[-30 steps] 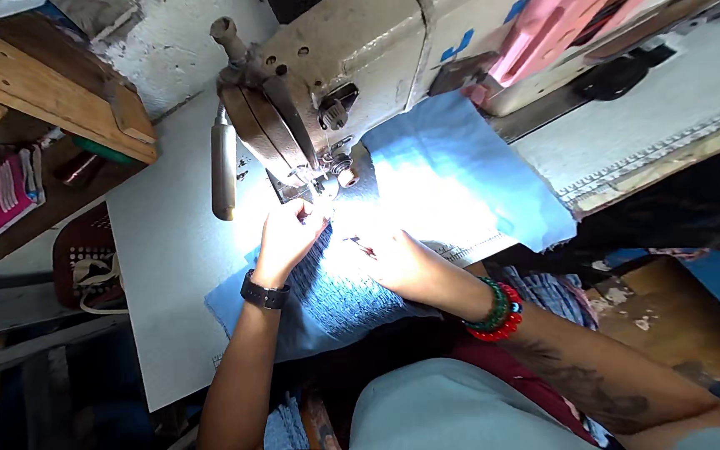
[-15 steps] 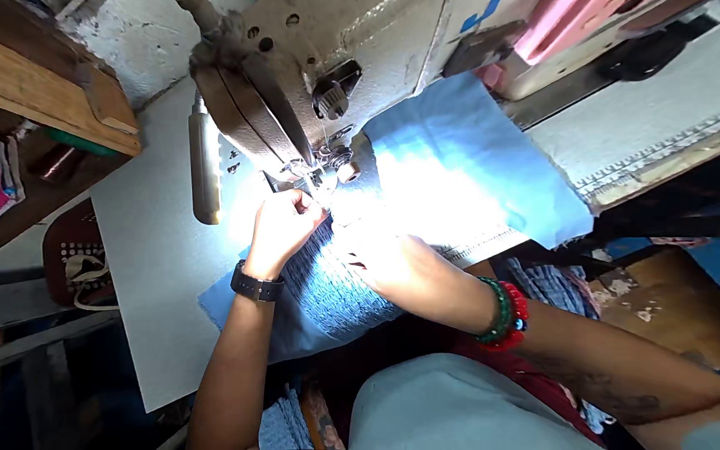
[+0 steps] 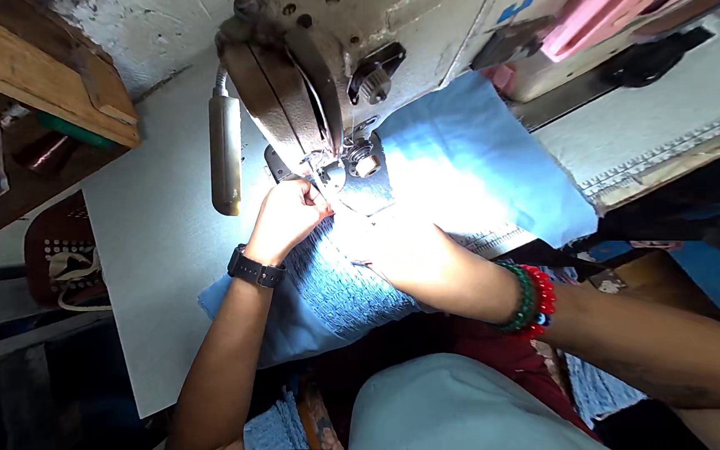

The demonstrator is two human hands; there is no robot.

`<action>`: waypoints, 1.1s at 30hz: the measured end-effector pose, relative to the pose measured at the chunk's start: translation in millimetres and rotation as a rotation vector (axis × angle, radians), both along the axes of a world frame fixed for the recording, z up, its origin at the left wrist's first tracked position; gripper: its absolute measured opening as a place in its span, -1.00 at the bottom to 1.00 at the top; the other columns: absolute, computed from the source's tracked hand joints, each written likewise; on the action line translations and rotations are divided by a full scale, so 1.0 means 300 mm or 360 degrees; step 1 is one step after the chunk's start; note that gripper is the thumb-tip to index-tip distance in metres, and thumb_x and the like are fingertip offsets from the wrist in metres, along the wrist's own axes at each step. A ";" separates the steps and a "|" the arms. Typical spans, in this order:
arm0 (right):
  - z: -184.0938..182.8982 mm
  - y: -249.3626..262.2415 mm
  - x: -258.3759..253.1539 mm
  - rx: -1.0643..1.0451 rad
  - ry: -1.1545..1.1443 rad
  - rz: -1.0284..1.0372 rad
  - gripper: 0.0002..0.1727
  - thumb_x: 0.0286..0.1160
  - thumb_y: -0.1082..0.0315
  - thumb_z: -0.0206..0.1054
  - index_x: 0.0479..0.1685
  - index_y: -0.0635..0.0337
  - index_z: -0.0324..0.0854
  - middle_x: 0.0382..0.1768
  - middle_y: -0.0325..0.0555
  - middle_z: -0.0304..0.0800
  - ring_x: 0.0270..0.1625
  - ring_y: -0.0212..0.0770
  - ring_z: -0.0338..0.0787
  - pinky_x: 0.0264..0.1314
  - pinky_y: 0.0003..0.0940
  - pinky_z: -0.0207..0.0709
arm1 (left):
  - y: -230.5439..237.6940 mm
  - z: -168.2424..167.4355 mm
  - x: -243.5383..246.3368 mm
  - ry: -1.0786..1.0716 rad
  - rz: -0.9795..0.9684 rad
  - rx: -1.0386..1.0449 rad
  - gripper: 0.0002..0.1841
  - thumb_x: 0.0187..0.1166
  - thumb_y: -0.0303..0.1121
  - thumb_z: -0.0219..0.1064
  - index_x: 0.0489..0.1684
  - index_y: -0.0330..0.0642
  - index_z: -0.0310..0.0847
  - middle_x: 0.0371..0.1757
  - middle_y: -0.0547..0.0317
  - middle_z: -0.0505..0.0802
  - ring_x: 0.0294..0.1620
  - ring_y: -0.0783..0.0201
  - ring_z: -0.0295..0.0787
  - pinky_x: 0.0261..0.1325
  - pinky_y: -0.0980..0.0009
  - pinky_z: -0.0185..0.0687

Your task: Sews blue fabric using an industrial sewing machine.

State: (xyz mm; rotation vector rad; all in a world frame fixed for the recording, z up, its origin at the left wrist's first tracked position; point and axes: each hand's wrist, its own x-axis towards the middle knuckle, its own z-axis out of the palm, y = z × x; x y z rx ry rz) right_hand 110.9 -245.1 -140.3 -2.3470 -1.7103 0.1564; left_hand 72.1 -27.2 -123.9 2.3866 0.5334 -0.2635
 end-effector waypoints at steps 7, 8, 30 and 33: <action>-0.012 -0.009 0.022 0.0086 0.0035 0.0116 -0.79 0.65 0.26 0.24 -0.12 0.09 0.80 -0.35 -0.05 0.76 -0.30 0.00 0.77 -0.41 -0.10 0.51 | -0.015 0.014 -0.114 -0.0312 -0.0011 -0.0154 -0.81 0.55 -0.38 0.44 -0.52 -0.14 0.70 -0.66 0.21 0.68 -0.71 0.37 0.48 -0.62 0.44 0.32; -0.010 -0.010 0.023 0.0056 0.0062 0.0121 -0.79 0.65 0.28 0.24 -0.18 0.09 0.79 -0.39 -0.05 0.72 -0.30 0.00 0.76 -0.39 -0.09 0.52 | -0.018 0.012 -0.124 -0.0334 0.0009 -0.0149 -0.80 0.55 -0.39 0.45 -0.53 -0.14 0.69 -0.68 0.20 0.66 -0.73 0.35 0.45 -0.64 0.44 0.28; 0.000 0.057 0.117 0.0182 -0.0303 0.0120 -0.65 0.54 0.36 0.22 0.22 0.20 0.74 -0.15 0.03 0.80 -0.27 0.03 0.77 -0.41 -0.04 0.48 | 0.005 -0.128 -0.075 -0.0934 -0.0338 0.0617 -0.80 0.64 -0.48 0.24 -0.03 -0.25 0.82 -0.15 -0.01 0.75 -0.09 0.10 0.71 0.02 0.23 0.62; 0.008 0.048 0.116 0.0070 -0.0236 0.0117 -0.63 0.55 0.37 0.24 0.28 0.17 0.74 0.43 0.04 0.72 0.15 0.07 0.81 -0.02 0.13 0.52 | 0.016 -0.119 -0.080 -0.0936 -0.0381 0.0652 -0.80 0.65 -0.48 0.24 -0.01 -0.25 0.81 -0.15 -0.03 0.72 -0.10 0.08 0.70 0.02 0.22 0.59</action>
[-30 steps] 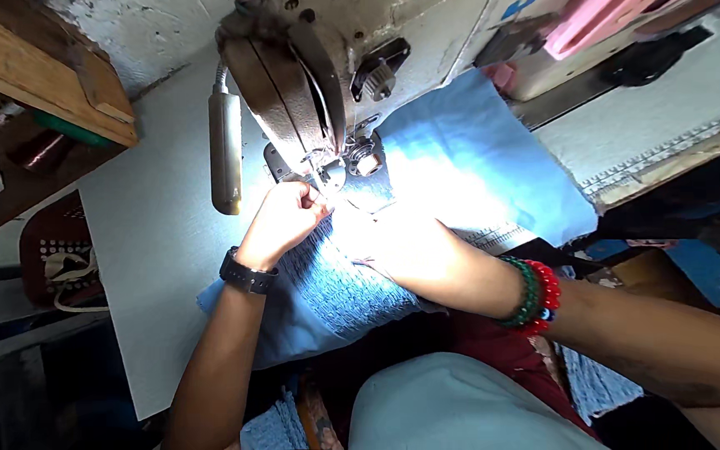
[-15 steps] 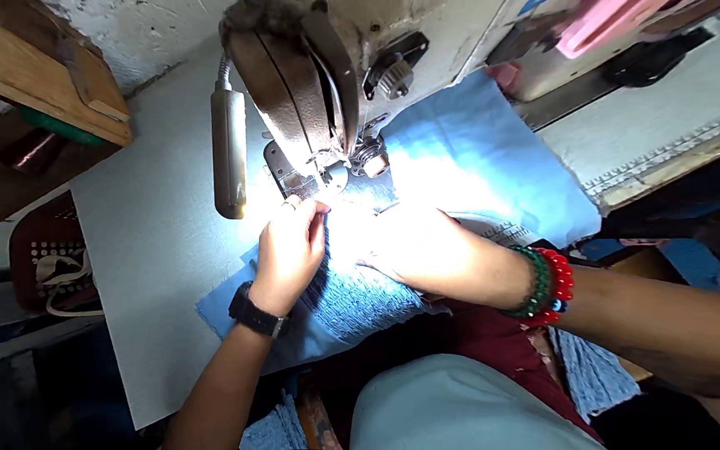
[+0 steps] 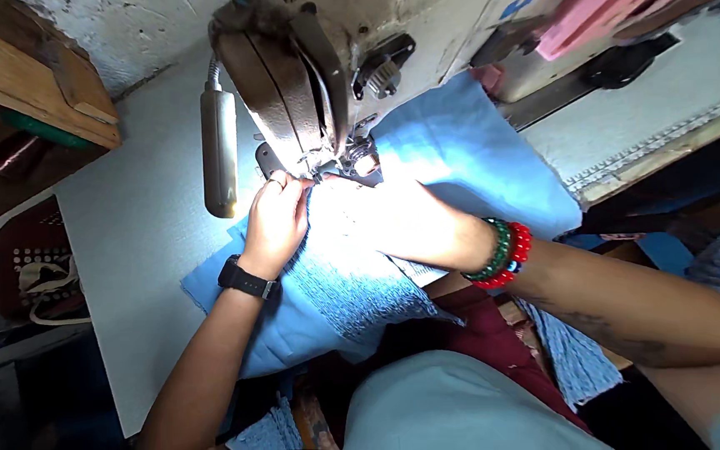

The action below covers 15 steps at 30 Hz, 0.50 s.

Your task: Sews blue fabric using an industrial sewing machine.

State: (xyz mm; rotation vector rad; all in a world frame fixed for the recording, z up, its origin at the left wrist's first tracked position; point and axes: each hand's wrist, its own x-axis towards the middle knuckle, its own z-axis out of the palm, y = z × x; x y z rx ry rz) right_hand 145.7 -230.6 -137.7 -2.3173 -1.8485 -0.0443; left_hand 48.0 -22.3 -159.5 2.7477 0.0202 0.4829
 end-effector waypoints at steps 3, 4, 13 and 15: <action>0.032 -0.031 -0.024 0.0044 0.0263 -0.0121 -0.65 0.52 0.42 0.35 0.28 0.16 0.76 0.37 0.02 0.74 -0.16 0.01 0.82 -0.33 -0.01 0.56 | -0.037 0.052 -0.026 0.0103 0.0072 0.0127 -0.78 0.64 -0.48 0.23 0.04 -0.25 0.80 -0.02 -0.14 0.73 0.08 -0.10 0.68 0.17 0.01 0.59; 0.030 -0.050 -0.032 0.0131 0.0292 -0.0146 -0.67 0.51 0.39 0.35 0.22 0.18 0.77 0.41 0.02 0.72 -0.16 0.00 0.83 -0.34 -0.04 0.59 | -0.065 0.075 -0.033 0.0109 0.0096 0.0169 -0.77 0.64 -0.47 0.21 0.03 -0.26 0.80 0.04 -0.17 0.74 0.15 -0.16 0.65 0.21 -0.08 0.54; 0.038 -0.435 -0.086 0.0557 0.0779 -0.0433 -0.58 0.74 -0.05 0.15 0.13 -0.02 0.82 -0.12 -0.26 0.87 -0.28 -0.40 0.75 -0.24 -0.40 0.64 | -0.405 0.137 0.282 0.0113 -0.0193 -0.0296 -0.71 0.73 -0.34 0.19 0.14 -0.35 0.74 0.11 -0.19 0.81 0.23 -0.10 0.76 0.35 -0.02 0.64; 0.027 -0.500 -0.076 0.0552 0.0835 -0.0507 -0.58 0.76 -0.07 0.14 0.21 -0.07 0.80 -0.05 -0.32 0.89 -0.22 -0.46 0.76 -0.16 -0.48 0.65 | -0.431 0.101 0.435 0.0260 -0.0031 -0.0259 -0.67 0.72 -0.27 0.24 0.17 -0.37 0.70 0.23 -0.27 0.75 0.36 -0.17 0.67 0.42 -0.06 0.58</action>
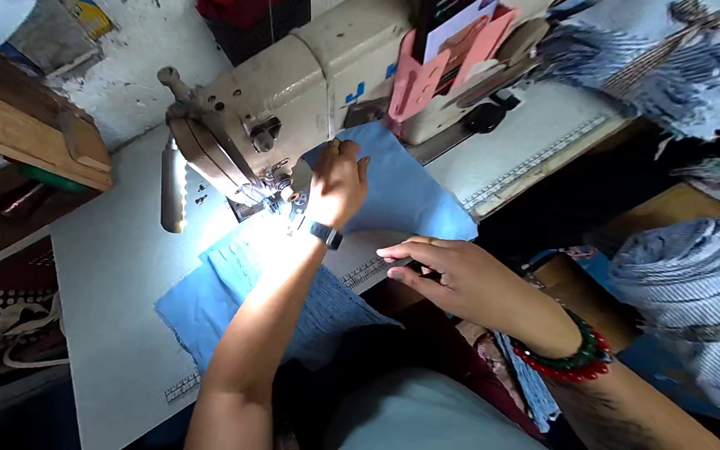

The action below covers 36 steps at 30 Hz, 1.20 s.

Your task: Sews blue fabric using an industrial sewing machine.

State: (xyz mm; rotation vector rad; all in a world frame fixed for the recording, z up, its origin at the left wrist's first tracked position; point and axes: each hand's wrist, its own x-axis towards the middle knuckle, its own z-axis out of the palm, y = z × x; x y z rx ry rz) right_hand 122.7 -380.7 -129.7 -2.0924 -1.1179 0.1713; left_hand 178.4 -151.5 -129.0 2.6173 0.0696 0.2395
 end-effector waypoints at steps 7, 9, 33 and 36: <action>-0.055 -0.143 0.070 0.0085 0.0087 -0.0161 -0.58 0.76 -0.04 0.14 0.21 -0.04 0.81 -0.06 -0.31 0.90 -0.20 -0.52 0.74 -0.13 -0.54 0.63 | -0.077 -0.037 0.095 0.0399 0.0180 0.0578 -0.60 0.60 -0.33 0.33 0.31 -0.40 0.62 0.43 -0.31 0.67 0.57 -0.25 0.49 0.48 -0.19 0.43; -0.057 -0.139 0.095 0.0122 0.0035 -0.0238 -0.58 0.75 -0.03 0.14 0.20 -0.03 0.82 -0.04 -0.27 0.91 -0.17 -0.45 0.78 -0.09 -0.46 0.67 | -0.116 -0.016 0.027 0.0303 0.0122 0.0628 -0.63 0.51 -0.39 0.41 0.21 -0.44 0.67 0.30 -0.35 0.73 0.42 -0.29 0.60 0.39 -0.26 0.44; 0.017 -0.072 0.212 0.0512 -0.0223 -0.0154 -0.75 0.41 0.22 0.37 0.00 -0.03 0.85 0.44 -0.14 0.73 0.21 -0.15 0.84 0.10 0.00 0.75 | -0.211 0.223 -0.435 -0.1121 -0.0584 0.0059 -0.91 0.73 -0.44 0.16 -0.09 -0.11 0.60 -0.13 0.13 0.75 0.02 0.26 0.72 0.29 0.40 0.61; 0.158 -0.075 0.006 0.0553 -0.0219 0.0309 -0.78 0.66 0.16 0.27 0.02 0.01 0.76 -0.26 -0.26 0.89 -0.29 -0.39 0.81 -0.25 -0.37 0.70 | -0.119 0.381 -0.715 -0.1168 -0.0100 0.0176 -0.87 0.77 -0.31 0.15 0.06 0.04 0.60 0.04 0.40 0.71 0.17 0.60 0.63 0.33 0.68 0.49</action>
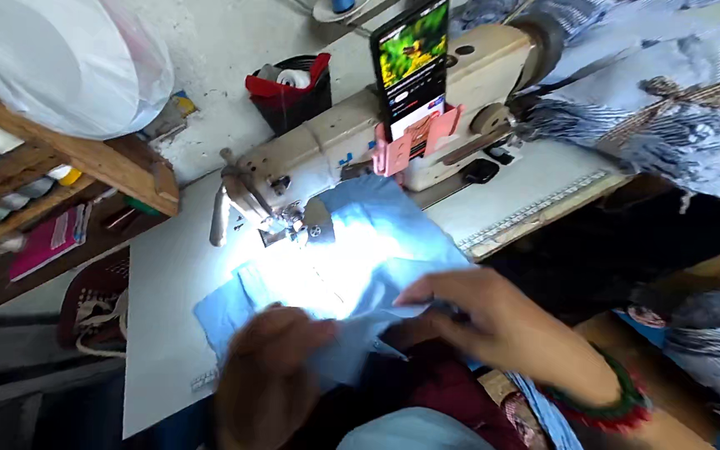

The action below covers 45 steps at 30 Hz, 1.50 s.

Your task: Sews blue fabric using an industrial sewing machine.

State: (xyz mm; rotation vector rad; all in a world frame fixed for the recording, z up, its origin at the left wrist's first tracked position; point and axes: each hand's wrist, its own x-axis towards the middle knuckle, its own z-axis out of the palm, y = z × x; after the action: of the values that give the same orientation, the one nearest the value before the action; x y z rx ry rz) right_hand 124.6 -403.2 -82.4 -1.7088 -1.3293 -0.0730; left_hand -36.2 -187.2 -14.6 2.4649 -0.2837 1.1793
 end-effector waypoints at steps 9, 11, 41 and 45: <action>-0.070 0.300 -0.214 -0.0583 0.0358 0.0350 -0.38 0.60 0.38 0.25 0.71 0.19 0.33 -0.40 0.00 0.75 -0.44 -0.02 0.77 -0.33 -0.02 0.71 | 0.521 -0.218 0.166 0.1009 0.0440 -0.0407 -0.84 0.60 -0.40 0.38 -0.24 -0.35 0.79 -0.30 0.02 0.84 -0.26 0.26 0.77 -0.07 0.22 0.71; -0.099 0.332 -0.182 -0.0846 0.0502 0.0282 -0.43 0.69 0.33 0.18 0.70 0.21 0.34 -0.31 0.09 0.77 -0.30 0.06 0.79 -0.17 0.04 0.68 | 0.539 -0.309 0.250 0.1115 0.0341 -0.0475 -0.81 0.64 -0.35 0.38 -0.21 -0.33 0.81 -0.20 -0.04 0.87 -0.11 0.13 0.81 0.09 0.07 0.69; -0.162 0.584 -0.046 -0.0961 0.0331 0.0045 -0.75 0.67 0.25 0.19 -0.04 0.22 0.70 -0.27 0.04 0.75 -0.15 0.02 0.80 -0.13 -0.02 0.64 | 0.555 -0.413 0.320 0.1479 0.0374 -0.0684 -0.83 0.43 -0.20 0.60 -0.45 -0.05 0.84 -0.35 0.28 0.84 -0.30 0.32 0.73 -0.15 0.12 0.64; -0.176 0.581 -0.043 -0.0906 0.0392 0.0025 -0.74 0.65 0.22 0.22 -0.06 0.20 0.72 -0.30 0.03 0.74 -0.18 0.00 0.79 -0.16 -0.05 0.64 | 0.546 -0.391 0.328 0.1564 0.0412 -0.0691 -0.80 0.44 -0.19 0.60 -0.47 -0.07 0.82 -0.42 0.24 0.81 -0.37 0.29 0.70 -0.24 0.11 0.58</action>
State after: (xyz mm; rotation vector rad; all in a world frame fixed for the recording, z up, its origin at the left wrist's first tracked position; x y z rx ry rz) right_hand 111.5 -229.0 -135.1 -2.0906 -1.2451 0.5568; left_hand 62.1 -23.3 -131.9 2.3839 0.5201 -0.0189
